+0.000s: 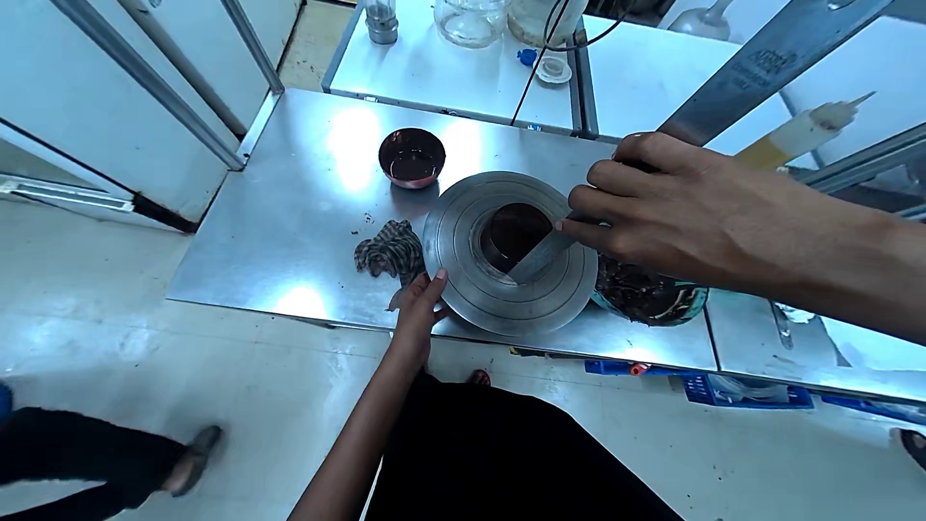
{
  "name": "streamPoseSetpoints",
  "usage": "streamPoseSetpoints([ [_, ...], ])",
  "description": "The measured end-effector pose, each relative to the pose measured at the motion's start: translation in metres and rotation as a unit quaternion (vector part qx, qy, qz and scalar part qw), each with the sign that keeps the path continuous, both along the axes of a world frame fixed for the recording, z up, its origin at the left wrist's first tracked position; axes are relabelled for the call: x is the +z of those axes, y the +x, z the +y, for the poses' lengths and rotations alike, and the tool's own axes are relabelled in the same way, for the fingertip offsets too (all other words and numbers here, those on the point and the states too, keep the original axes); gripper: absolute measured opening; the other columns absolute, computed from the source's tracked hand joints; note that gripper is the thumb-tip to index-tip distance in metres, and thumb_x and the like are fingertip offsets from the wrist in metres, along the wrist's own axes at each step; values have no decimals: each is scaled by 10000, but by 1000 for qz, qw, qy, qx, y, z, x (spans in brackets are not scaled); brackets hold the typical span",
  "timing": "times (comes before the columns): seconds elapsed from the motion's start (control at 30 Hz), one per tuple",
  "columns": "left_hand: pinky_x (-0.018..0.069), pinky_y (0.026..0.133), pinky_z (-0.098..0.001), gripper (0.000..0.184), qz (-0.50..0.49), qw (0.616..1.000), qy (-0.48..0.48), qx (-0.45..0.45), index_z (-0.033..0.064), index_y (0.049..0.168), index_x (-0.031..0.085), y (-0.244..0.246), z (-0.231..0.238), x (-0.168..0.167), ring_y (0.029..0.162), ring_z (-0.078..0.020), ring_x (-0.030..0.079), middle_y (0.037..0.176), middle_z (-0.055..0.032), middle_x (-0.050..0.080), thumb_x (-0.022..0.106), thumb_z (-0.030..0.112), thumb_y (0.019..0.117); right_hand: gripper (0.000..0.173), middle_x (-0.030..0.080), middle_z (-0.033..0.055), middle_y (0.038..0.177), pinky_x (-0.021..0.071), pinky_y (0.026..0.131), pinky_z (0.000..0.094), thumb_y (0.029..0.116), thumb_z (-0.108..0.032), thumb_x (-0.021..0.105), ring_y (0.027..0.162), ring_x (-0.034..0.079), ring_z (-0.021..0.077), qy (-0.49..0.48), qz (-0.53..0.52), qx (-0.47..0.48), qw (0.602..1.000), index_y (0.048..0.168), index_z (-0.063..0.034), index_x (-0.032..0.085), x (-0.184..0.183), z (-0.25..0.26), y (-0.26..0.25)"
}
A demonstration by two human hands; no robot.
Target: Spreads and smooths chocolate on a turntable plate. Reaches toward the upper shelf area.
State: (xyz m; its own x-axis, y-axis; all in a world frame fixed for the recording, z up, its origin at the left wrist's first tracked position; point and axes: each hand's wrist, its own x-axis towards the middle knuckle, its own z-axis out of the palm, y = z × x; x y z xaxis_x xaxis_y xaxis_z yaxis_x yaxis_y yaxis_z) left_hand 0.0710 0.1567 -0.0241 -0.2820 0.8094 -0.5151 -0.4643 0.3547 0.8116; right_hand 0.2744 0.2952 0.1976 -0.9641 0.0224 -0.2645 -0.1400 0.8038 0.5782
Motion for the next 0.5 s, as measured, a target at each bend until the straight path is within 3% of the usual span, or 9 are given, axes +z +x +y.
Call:
streamPoseSetpoints([
  [0.2,547,925,-461,491,19,1000,-20,11,90,1467,456,1,10,2,1151,-268,633,1334,-151,610,481,393,1081,235,627,162,941,461,872,485,941,114,499,918,622,326,-6,30,-15,999,1055,17,680,-5,-2,23],
  [0.33,581,823,-398,441,20,999,-19,31,101,1383,518,-3,19,-4,1016,-224,680,1199,-117,668,455,419,1084,183,636,160,934,459,905,478,909,101,569,938,624,327,-9,38,-52,998,1025,21,685,0,-8,44],
  [0.47,578,730,-364,452,21,997,-27,76,118,1339,547,8,29,-11,915,-192,687,1096,-103,688,353,451,1104,298,674,163,944,466,879,560,784,84,724,922,634,378,-46,101,-211,971,1036,-73,750,17,-23,109],
  [0.5,583,768,-383,467,23,995,-21,92,104,1360,538,11,31,-13,957,-199,686,1135,-113,684,328,438,1111,375,676,168,961,463,871,600,766,93,743,928,631,402,-66,133,-274,950,1079,-113,769,19,-27,133],
])
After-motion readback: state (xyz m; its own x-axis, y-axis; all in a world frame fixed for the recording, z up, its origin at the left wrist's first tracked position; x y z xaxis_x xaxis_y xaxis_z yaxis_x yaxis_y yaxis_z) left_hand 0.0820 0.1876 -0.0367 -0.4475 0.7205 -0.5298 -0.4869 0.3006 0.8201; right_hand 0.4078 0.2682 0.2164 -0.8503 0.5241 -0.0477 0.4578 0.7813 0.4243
